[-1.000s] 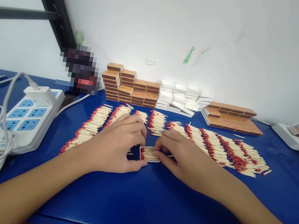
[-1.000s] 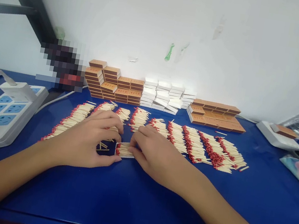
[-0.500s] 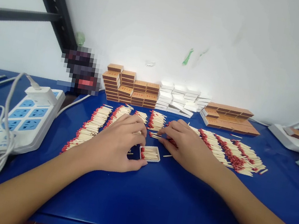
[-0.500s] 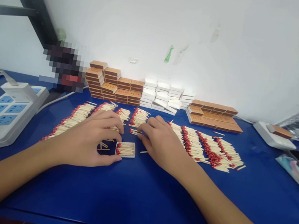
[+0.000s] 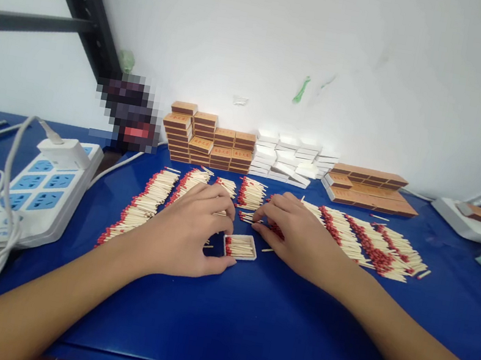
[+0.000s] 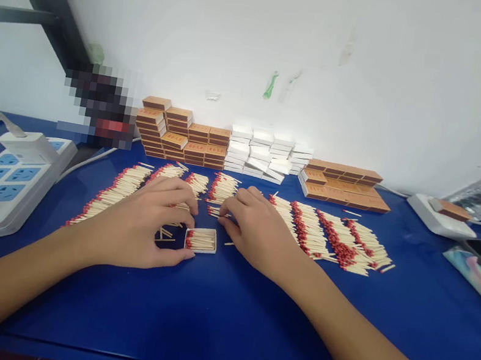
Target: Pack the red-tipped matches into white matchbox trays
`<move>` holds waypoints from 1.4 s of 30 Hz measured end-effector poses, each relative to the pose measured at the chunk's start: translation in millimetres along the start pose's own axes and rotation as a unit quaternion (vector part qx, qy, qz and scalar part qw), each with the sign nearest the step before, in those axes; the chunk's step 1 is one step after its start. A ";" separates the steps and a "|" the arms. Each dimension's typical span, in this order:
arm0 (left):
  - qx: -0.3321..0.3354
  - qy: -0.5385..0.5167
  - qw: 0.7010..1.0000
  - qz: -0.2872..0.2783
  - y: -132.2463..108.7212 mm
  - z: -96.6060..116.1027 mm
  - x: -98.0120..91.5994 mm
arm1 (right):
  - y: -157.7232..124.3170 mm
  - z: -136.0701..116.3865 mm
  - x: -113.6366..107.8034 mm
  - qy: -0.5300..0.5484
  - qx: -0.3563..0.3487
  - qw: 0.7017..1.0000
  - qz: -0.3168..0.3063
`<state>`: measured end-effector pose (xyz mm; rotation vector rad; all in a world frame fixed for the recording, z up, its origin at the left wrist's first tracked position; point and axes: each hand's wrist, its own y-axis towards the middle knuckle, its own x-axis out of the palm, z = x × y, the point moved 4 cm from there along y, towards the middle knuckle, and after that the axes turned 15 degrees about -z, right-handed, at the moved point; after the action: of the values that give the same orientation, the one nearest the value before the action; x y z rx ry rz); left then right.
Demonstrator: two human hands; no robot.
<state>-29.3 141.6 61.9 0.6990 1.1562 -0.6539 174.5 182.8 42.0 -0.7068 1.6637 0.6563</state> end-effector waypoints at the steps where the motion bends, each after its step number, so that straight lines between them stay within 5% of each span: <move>1: 0.000 0.000 1.000 0.000 0.0 -0.1 0.0 | 0.2 -0.1 0.3 0.000 -0.001 1.000 -0.001; 18: 0.005 0.003 1.000 0.003 -1.0 1.1 0.5 | 1.6 0.7 4.2 -0.007 -0.010 1.000 0.003; 29: -0.007 0.012 1.000 -0.005 -0.2 0.7 -0.2 | -9.1 -33.6 -10.9 0.013 -0.074 0.997 0.009; 42: 0.005 0.001 1.000 0.006 0.6 1.4 1.1 | -7.4 -37.5 -6.1 0.057 -0.074 0.996 0.003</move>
<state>-27.7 140.7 61.3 0.7136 1.1502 -0.6494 156.9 150.7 54.6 -0.8597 1.7353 0.7597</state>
